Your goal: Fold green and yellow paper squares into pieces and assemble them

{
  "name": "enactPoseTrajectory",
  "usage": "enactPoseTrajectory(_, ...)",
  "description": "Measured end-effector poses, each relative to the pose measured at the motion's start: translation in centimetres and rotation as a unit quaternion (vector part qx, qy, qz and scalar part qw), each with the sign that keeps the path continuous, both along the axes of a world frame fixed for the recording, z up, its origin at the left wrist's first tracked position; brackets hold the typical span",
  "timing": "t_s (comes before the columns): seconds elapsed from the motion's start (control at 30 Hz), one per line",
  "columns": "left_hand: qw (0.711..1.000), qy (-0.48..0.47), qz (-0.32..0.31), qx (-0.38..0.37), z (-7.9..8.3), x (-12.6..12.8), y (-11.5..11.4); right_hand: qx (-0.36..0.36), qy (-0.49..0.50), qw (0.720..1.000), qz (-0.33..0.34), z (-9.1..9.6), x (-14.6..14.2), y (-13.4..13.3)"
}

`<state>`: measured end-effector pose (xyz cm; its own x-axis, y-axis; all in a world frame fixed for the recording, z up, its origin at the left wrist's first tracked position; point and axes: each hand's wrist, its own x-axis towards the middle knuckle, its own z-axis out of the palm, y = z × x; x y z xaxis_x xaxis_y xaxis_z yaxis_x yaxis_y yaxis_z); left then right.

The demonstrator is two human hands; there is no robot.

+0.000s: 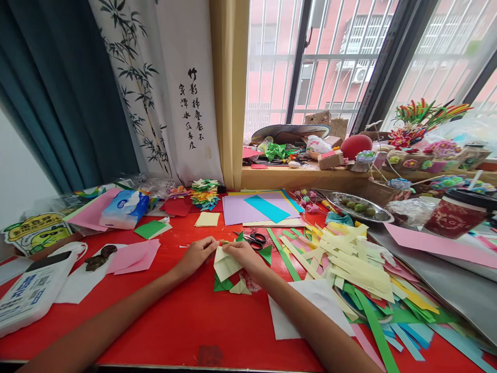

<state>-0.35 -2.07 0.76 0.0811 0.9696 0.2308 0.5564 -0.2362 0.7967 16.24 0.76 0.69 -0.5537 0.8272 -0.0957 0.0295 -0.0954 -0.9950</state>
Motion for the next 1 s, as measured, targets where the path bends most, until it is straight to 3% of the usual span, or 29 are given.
enactPoseTrajectory(0.23,0.995,-0.064,-0.051,-0.049,0.2,0.2,0.0,0.002,0.04,0.997,-0.059,0.0,-0.1,0.0)
enactPoseTrajectory(0.57,0.997,-0.068,-0.037,-0.008,-0.3,-0.1,0.2,0.08,0.02,0.996,0.018,0.0,0.0,0.0)
enactPoseTrajectory(0.73,0.998,-0.063,-0.029,-0.001,-0.2,-0.1,0.2,0.199,-0.013,0.979,0.039,0.4,-0.3,-0.6)
enactPoseTrajectory(1.0,0.994,-0.102,-0.025,-0.017,-0.2,-0.2,0.2,0.282,-0.054,0.956,-0.067,0.8,0.2,-0.7)
